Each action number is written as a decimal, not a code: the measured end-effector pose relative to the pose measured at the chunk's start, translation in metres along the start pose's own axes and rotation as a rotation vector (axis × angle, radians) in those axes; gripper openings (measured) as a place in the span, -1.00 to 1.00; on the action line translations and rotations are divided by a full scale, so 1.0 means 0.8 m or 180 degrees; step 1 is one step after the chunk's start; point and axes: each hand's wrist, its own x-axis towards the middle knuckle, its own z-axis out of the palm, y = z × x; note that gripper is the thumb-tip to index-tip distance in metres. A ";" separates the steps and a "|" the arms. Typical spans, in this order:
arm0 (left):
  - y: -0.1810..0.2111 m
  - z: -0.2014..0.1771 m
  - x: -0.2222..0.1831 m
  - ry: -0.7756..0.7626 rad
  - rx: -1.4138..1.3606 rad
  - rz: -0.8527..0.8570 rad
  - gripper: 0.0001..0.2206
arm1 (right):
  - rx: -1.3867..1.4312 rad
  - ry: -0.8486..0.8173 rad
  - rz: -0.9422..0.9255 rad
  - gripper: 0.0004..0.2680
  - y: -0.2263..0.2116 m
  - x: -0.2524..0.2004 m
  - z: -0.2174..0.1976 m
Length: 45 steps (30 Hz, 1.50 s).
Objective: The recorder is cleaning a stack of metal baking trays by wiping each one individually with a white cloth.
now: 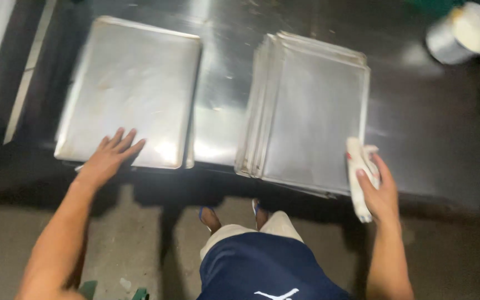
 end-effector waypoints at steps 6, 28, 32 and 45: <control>0.123 -0.049 0.013 0.0472 -0.0780 -0.0288 -0.38 | -0.0752 0.0082 -0.0743 -0.54 -0.009 0.050 -0.019; 0.722 0.101 0.225 0.2819 -0.6438 -0.3574 -0.96 | -0.1589 -0.1739 -0.3157 -0.55 0.069 0.019 0.056; 0.724 0.091 0.229 0.2903 -0.6309 -0.3515 -0.95 | -0.1847 -0.1870 -0.3365 -0.55 0.101 0.100 0.075; 0.726 0.063 0.224 0.2903 -0.6322 -0.3715 -0.94 | -0.2460 -0.0070 -0.3100 -0.57 0.039 0.459 0.141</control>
